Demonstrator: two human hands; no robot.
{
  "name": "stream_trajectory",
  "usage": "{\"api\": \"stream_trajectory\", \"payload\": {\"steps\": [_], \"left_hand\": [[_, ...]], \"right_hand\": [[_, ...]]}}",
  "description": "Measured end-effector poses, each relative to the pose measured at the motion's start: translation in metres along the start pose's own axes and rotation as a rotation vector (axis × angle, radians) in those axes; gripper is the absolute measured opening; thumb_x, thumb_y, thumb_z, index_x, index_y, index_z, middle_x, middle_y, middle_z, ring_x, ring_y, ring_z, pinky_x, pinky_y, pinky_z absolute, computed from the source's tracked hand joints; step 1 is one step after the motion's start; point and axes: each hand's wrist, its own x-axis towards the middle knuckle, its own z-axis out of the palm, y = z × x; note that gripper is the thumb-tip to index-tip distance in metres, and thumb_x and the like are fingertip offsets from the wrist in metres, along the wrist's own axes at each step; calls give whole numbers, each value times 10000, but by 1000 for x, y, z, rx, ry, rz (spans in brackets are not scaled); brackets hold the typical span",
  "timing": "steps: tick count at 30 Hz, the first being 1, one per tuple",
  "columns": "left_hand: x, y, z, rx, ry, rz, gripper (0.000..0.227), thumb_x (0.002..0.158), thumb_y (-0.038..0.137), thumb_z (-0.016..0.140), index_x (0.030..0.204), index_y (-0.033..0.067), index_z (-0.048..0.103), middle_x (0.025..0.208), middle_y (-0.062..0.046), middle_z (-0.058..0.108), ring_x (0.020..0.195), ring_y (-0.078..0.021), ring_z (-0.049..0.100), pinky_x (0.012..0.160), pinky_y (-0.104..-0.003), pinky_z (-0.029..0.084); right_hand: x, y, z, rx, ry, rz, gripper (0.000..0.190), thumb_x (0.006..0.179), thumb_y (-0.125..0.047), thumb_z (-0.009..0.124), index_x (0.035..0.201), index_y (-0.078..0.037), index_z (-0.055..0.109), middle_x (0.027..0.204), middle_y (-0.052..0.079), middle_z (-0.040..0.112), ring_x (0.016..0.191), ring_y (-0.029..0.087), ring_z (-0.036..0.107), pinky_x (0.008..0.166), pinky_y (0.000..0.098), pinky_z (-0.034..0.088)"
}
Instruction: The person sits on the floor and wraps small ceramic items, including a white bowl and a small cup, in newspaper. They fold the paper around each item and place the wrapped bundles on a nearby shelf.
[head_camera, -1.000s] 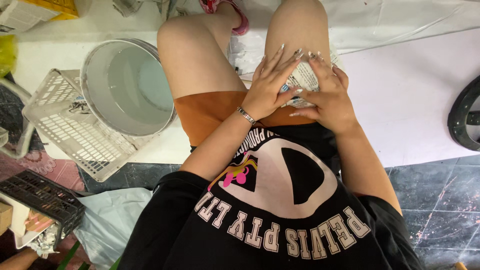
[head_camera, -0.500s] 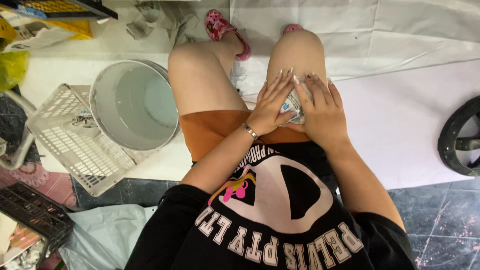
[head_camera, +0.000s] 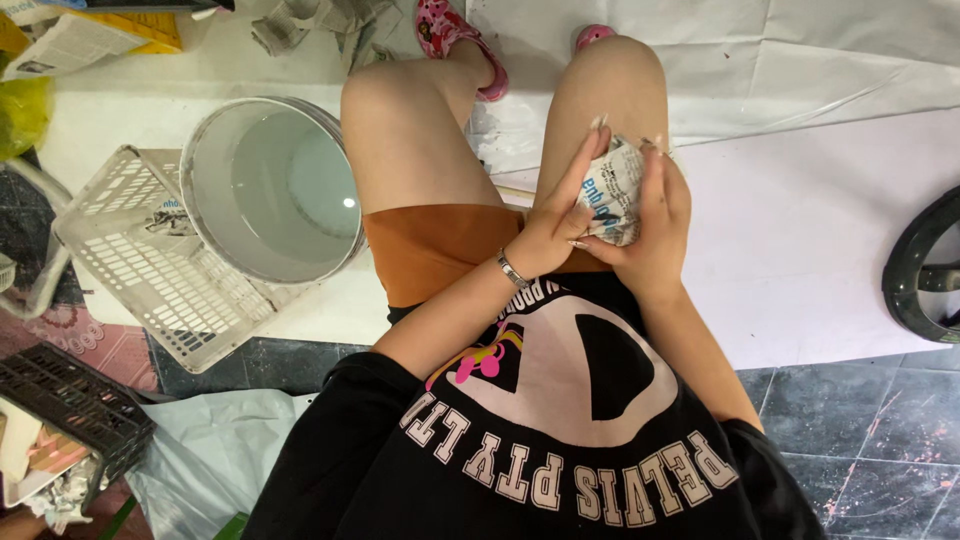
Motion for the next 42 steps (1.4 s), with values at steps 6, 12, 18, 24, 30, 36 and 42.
{"api": "stream_trajectory", "payload": {"steps": [6,12,18,24,30,36,42], "left_hand": [[-10,1,23,-782,41,-246,849,1078,613,352,1688,54,165,1609,-126,423,1470,-249,452,1240,-404,389],[-16,4,10,-766,127,-306,702,1119,513,339,1642,57,228,1546,-106,476,1399,-238,518,1180,-423,455],[-15,8,9,-785,104,-426,632,1133,458,354,1619,59,287,1444,-98,564,1289,-230,588,1083,-426,530],[-16,40,11,-203,45,-425,600,1109,430,401,1580,61,363,1323,-42,618,1112,-107,618,921,-303,561],[-9,56,1,79,-29,-372,529,1129,351,436,1555,40,475,1070,-128,675,911,-136,597,857,-284,525],[1,74,-10,187,-136,-91,458,1171,329,433,1516,28,458,1289,-162,698,1188,-238,700,1052,-333,529],[-3,75,-10,315,-226,-63,486,1153,333,436,1537,35,435,1291,-162,695,1189,-248,698,1042,-333,530]], "right_hand": [[8,-16,-3,-135,71,-42,1177,841,-735,726,1628,16,277,1570,255,429,1400,428,481,1149,518,391],[15,-38,-16,-239,-54,-70,1079,878,-730,586,1606,16,308,1575,286,378,1399,451,429,1178,553,345],[27,-38,-53,215,6,26,687,1058,-317,573,1612,23,351,1513,212,502,1367,348,476,1214,419,376],[36,-32,-60,375,-24,118,383,1150,-86,562,1523,-8,524,1480,208,605,1373,312,611,1201,354,443],[44,-43,-68,0,0,21,359,1037,-68,740,1374,-25,624,1330,172,684,1251,335,680,1091,376,539],[53,-52,-71,78,-186,221,429,952,-55,753,1375,-37,686,1010,165,669,856,308,636,794,357,510],[46,-44,-63,317,-64,188,87,1038,-28,716,1125,-21,718,1052,93,726,912,208,692,848,276,543]]}}
